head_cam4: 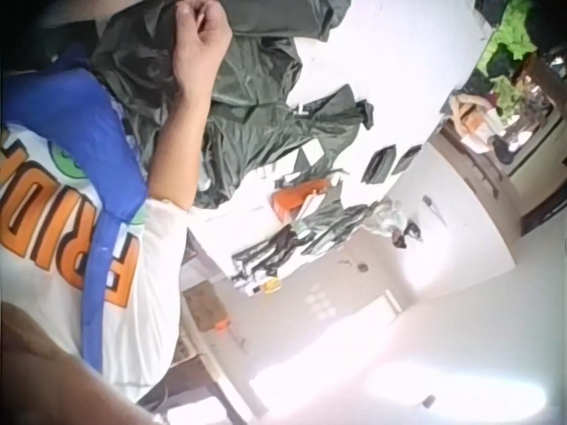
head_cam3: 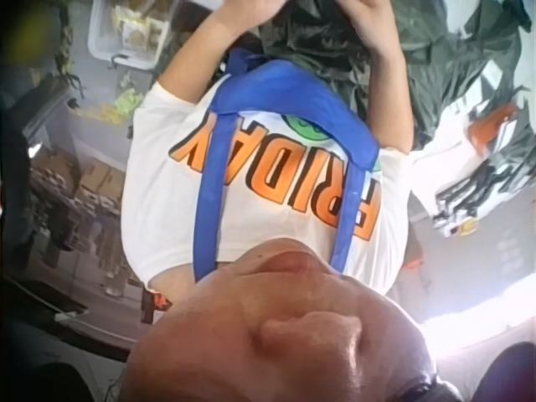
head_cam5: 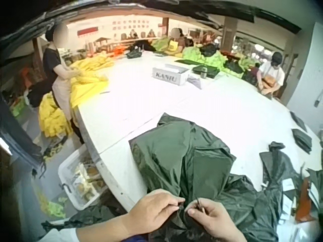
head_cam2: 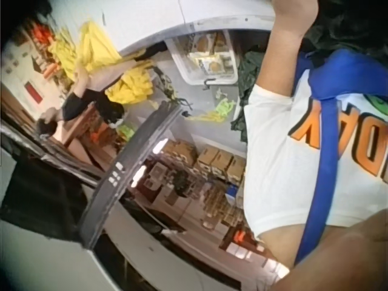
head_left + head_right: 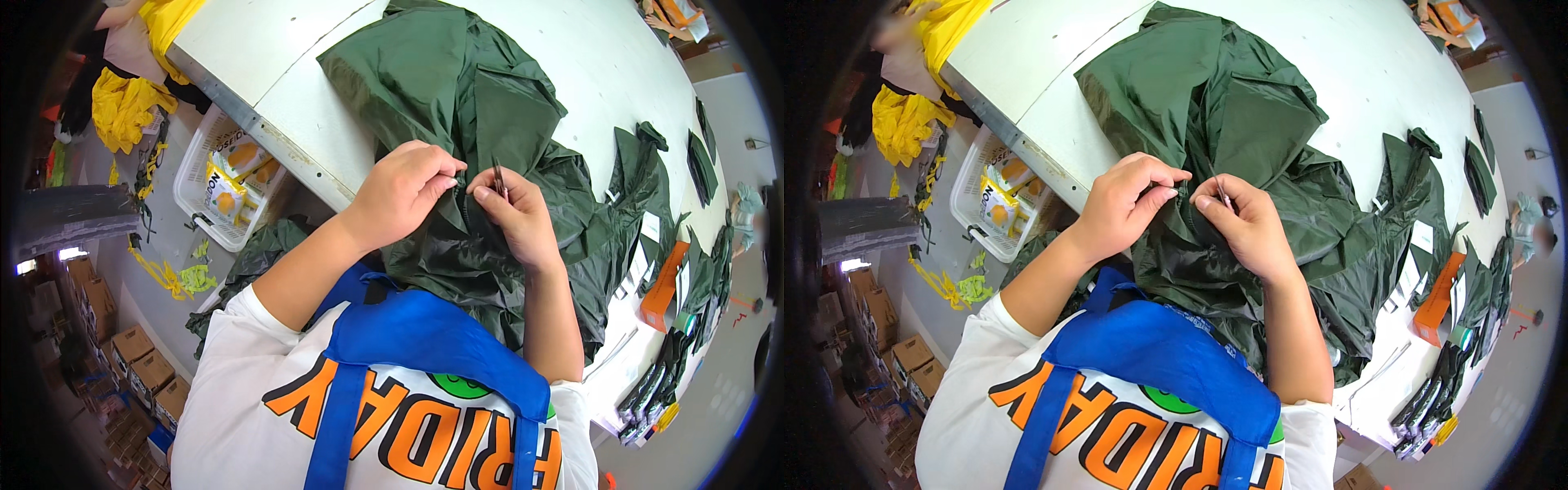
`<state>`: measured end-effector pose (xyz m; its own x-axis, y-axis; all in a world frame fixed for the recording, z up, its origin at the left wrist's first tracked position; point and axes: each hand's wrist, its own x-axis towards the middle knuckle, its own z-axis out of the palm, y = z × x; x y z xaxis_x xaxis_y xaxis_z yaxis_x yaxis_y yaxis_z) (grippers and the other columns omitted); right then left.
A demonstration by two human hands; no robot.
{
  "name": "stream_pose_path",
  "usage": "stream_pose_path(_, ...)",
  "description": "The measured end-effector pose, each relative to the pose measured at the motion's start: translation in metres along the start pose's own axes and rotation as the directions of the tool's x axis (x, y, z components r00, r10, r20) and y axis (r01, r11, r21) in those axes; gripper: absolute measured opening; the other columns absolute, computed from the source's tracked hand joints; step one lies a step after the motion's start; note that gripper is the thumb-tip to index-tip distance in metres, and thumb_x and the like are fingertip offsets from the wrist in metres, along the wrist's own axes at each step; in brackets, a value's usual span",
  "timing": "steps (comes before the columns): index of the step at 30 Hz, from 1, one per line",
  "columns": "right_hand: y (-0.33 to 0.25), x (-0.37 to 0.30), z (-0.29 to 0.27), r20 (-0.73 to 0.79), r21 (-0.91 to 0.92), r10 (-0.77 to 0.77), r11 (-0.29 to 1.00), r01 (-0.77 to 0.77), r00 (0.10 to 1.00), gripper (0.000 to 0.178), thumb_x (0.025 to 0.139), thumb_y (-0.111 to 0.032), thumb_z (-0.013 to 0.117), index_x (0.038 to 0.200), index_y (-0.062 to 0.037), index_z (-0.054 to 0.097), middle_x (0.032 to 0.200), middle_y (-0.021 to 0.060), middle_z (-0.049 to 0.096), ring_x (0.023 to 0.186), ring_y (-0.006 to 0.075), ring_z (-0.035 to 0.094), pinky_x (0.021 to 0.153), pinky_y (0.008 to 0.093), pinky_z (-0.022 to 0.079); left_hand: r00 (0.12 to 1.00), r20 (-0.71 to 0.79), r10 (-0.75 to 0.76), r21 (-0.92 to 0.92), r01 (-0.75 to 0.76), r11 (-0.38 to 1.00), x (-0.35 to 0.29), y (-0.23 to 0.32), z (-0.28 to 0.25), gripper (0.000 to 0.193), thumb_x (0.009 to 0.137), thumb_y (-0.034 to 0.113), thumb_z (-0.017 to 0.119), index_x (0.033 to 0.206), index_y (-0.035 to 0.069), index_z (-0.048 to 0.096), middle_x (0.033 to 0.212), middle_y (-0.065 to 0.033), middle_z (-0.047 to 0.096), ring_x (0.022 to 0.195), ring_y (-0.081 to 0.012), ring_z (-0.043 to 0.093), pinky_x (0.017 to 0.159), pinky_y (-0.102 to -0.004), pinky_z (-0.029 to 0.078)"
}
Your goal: The person folds a green jacket on a white table. They smooth the fabric, fold the sleeves and body, then place the folded jacket into a dark green packaging sleeve.
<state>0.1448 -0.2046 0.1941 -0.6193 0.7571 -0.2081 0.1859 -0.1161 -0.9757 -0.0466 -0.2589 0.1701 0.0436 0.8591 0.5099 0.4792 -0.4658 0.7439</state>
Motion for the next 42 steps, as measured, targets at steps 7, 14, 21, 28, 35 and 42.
stream_pose_path(7, -0.005, -0.009, 0.003, -0.124, 0.096, -0.027, 0.995, 0.039, 0.992, 0.011, 0.090, -0.012, 0.061, 0.091, -0.0007, 0.060, 0.070, -0.0043, 0.051, 0.058, 0.0030, 0.043, 0.051, 0.0191, 0.034, 0.999, -0.025, 0.030, -0.048, -0.031, 0.998, 0.003, 0.010, 0.005, 0.012, 0.079, -0.003, 0.064, 0.086, 0.003, 0.056, 0.091, -0.0101, 0.068, 0.076, -0.0244, 0.060, 0.069, -0.0326, 0.049)
stream_pose_path(14, -0.007, -0.011, 0.010, -0.248, -0.030, -0.040, 0.999, 0.034, 0.968, 0.008, 0.088, -0.008, 0.063, 0.086, -0.0005, 0.061, 0.066, -0.0035, 0.053, 0.054, 0.0031, 0.043, 0.049, 0.0196, 0.035, 0.997, 0.050, 0.064, -0.096, -0.059, 0.994, 0.003, 0.010, 0.006, 0.013, 0.077, -0.003, 0.065, 0.087, 0.003, 0.059, 0.093, -0.0088, 0.067, 0.078, -0.0253, 0.059, 0.072, -0.0336, 0.048)
stream_pose_path(21, 0.014, -0.015, 0.026, -0.537, -0.200, -0.219, 0.971, 0.130, 0.814, 0.003, 0.085, -0.003, 0.064, 0.085, -0.0003, 0.062, 0.067, 0.0007, 0.057, 0.057, 0.0048, 0.045, 0.051, 0.0208, 0.038, 0.984, 0.178, -0.002, -0.068, 0.014, 0.998, 0.010, 0.008, 0.010, 0.010, 0.076, 0.004, 0.066, 0.085, 0.006, 0.063, 0.088, -0.0053, 0.065, 0.089, -0.0237, 0.057, 0.079, -0.0362, 0.042)
stream_pose_path(28, 0.003, -0.020, 0.023, -0.663, -0.190, -0.274, 0.962, 0.198, 0.696, 0.003, 0.084, -0.001, 0.063, 0.084, -0.0006, 0.060, 0.069, 0.0062, 0.058, 0.061, 0.0117, 0.053, 0.056, 0.0254, 0.044, 0.947, 0.293, 0.134, -0.048, -0.126, 0.991, 0.027, 0.026, 0.014, 0.008, 0.076, 0.007, 0.068, 0.083, 0.006, 0.064, 0.098, -0.0076, 0.062, 0.096, -0.0248, 0.056, 0.087, -0.0358, 0.040)
stream_pose_path(35, 0.011, -0.049, -0.006, -0.497, -0.283, -0.344, 0.932, 0.226, 0.797, 0.013, 0.081, 0.001, 0.063, 0.094, -0.0022, 0.061, 0.089, 0.0078, 0.062, 0.078, 0.0149, 0.057, 0.064, 0.0258, 0.045, 0.770, 0.634, -0.067, 0.175, -0.059, 0.983, 0.071, 0.033, 0.012, 0.028, 0.075, 0.022, 0.073, 0.085, 0.004, 0.055, 0.072, -0.0056, 0.055, 0.076, -0.0202, 0.054, 0.081, -0.0340, 0.043)
stream_pose_path(42, 0.143, -0.216, -0.129, -0.797, -0.496, -0.187, 0.746, -0.445, 0.574, 0.037, 0.072, -0.005, 0.067, 0.108, -0.0053, 0.059, 0.112, 0.0101, 0.059, 0.100, 0.0264, 0.059, 0.082, 0.0341, 0.047, 0.820, 0.426, -0.381, -0.262, 0.515, 0.816, 0.080, -0.020, -0.037, 0.025, 0.093, 0.020, 0.056, 0.106, 0.000, 0.063, 0.097, -0.0046, 0.067, 0.088, -0.0115, 0.060, 0.085, -0.0246, 0.045)
